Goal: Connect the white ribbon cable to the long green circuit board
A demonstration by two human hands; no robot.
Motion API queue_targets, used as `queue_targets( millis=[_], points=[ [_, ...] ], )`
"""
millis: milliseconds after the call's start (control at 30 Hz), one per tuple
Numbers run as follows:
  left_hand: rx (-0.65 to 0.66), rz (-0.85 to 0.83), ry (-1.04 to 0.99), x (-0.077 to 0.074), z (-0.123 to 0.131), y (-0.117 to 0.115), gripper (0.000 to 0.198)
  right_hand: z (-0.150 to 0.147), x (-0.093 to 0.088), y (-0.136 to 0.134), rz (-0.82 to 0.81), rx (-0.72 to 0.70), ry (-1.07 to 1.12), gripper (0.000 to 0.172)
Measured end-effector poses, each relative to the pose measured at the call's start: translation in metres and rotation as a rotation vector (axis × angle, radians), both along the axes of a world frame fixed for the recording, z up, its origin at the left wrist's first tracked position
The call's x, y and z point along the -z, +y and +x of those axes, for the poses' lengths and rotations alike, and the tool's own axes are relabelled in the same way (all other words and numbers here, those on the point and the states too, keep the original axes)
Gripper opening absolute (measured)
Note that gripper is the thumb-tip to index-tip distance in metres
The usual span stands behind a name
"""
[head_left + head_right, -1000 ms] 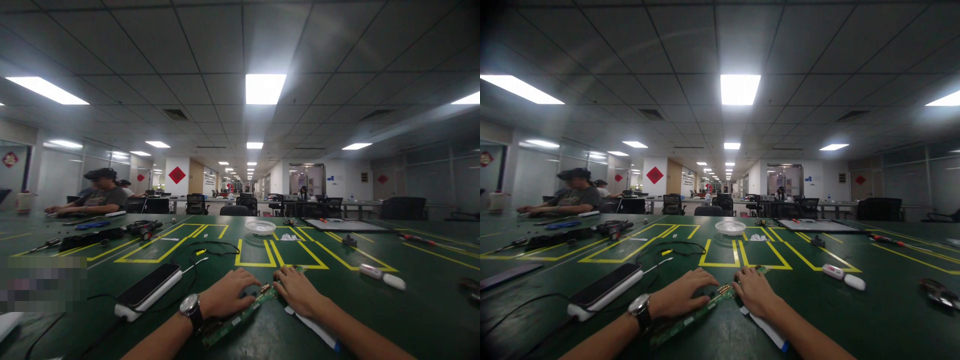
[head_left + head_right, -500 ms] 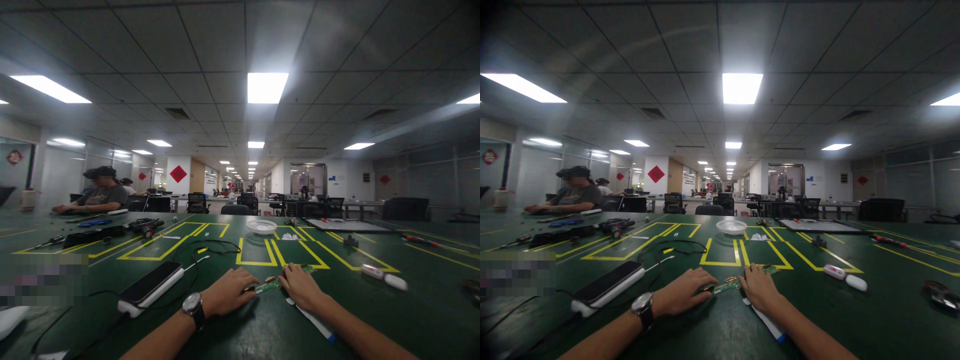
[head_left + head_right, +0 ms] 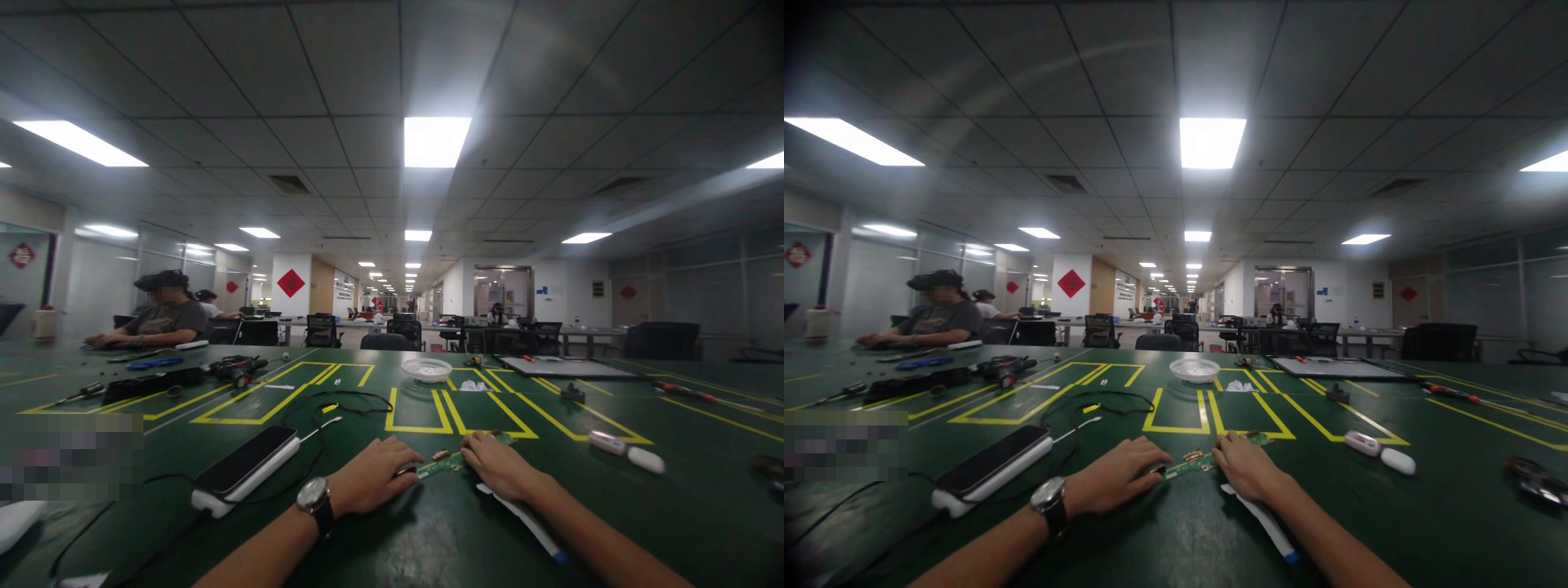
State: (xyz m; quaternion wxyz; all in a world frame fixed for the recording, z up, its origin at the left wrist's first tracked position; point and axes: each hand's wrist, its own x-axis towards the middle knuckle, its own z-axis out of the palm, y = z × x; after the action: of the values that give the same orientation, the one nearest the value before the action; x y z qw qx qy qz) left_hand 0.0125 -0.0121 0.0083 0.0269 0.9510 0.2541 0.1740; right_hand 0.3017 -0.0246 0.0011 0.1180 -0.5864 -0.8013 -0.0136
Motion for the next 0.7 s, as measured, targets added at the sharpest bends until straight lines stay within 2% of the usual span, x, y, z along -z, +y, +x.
queue_targets(
  millis=[200,267,400,500,600,700],
  points=[
    [0.007,0.007,-0.008,0.001,-0.001,0.002,0.036,0.005,-0.006,-0.002,-0.058,-0.043,-0.004,0.033],
    [0.009,0.014,-0.016,0.002,-0.001,0.003,0.035,0.004,-0.009,0.000,-0.045,-0.017,-0.020,0.033],
    [-0.004,0.016,-0.032,0.001,-0.002,0.005,0.036,-0.003,-0.011,0.001,0.043,0.111,-0.052,0.040],
    [-0.020,0.020,-0.053,0.000,-0.003,0.006,0.035,-0.011,-0.007,-0.002,0.025,0.136,-0.064,0.047],
    [-0.029,0.033,-0.070,-0.001,-0.003,0.007,0.033,-0.016,-0.001,-0.004,0.020,0.093,-0.072,0.050],
    [-0.032,0.041,-0.059,0.000,-0.003,0.006,0.032,-0.018,0.000,-0.003,0.000,-0.046,-0.024,0.048]
  ],
)
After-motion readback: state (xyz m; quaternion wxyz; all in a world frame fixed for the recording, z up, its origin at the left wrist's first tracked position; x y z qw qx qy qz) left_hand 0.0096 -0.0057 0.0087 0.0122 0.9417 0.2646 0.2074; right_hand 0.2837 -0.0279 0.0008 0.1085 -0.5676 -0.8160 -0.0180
